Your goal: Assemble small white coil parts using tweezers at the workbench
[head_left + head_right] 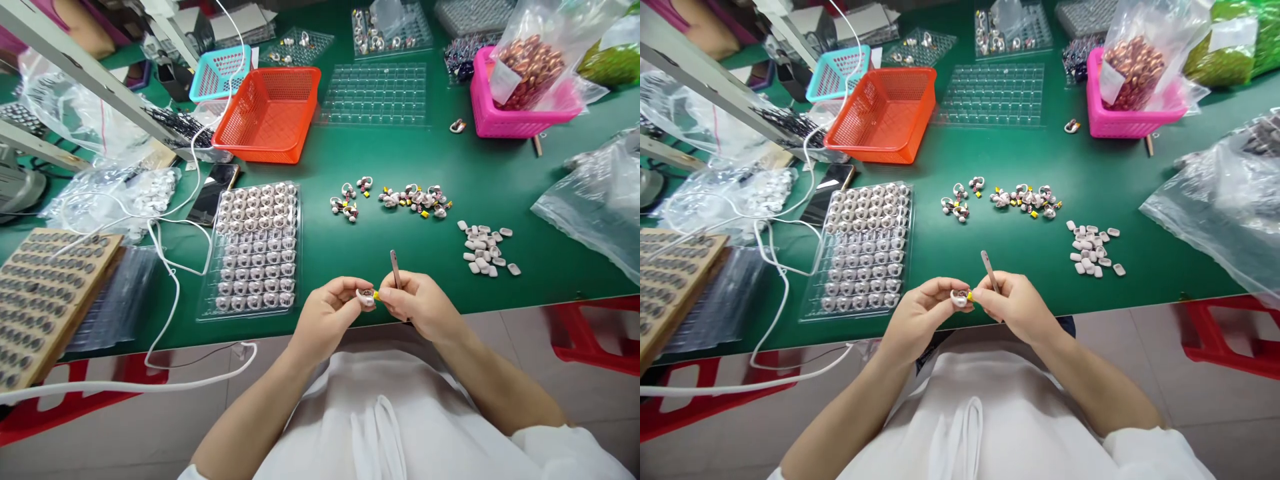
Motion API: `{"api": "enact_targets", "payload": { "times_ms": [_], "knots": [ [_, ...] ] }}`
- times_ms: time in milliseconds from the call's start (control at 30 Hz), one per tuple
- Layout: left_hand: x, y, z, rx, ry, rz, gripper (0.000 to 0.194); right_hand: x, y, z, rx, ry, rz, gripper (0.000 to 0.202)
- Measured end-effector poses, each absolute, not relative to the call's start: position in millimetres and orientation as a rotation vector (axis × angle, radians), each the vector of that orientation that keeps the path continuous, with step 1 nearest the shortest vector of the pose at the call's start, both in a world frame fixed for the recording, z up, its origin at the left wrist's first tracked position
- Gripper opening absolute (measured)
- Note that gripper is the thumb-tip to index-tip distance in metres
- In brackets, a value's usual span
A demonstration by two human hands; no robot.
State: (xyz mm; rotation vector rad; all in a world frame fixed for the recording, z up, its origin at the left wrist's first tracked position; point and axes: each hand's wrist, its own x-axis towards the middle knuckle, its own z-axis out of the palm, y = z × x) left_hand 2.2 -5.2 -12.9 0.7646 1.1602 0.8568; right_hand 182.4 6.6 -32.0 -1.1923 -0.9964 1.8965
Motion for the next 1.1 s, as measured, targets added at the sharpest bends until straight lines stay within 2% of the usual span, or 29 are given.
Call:
{"api": "enact_targets", "payload": {
  "times_ms": [167, 400, 533, 767, 1100],
  "knots": [
    [4.4, -14.1, -13.8, 1.138, 1.296, 1.017, 0.012, 177.9, -4.0, -30.5, -1.243, -1.167, 1.711, 0.028],
    [-0.5, -20.1, -17.4, 1.268, 1.251, 1.112, 0.016, 172.7, -13.0, -30.1, -1.163, -1.220, 1.708, 0.021],
    [-3.3, -20.4, -14.9, 1.292, 1.184, 1.137, 0.020, 175.2, -11.3, -32.0, -1.083, -1.140, 1.839, 0.026],
    [-9.2, -16.7, -7.1, 1.625, 0.989, 1.163, 0.039, 178.8, 2.9, -38.4, -0.861, -0.845, 2.278, 0.038],
    [-8.1, -16.8, -7.8, 1.794, 1.009, 1.215, 0.050, 177.5, 8.3, -39.3, -0.748, -0.716, 2.408, 0.039]
  ]
}}
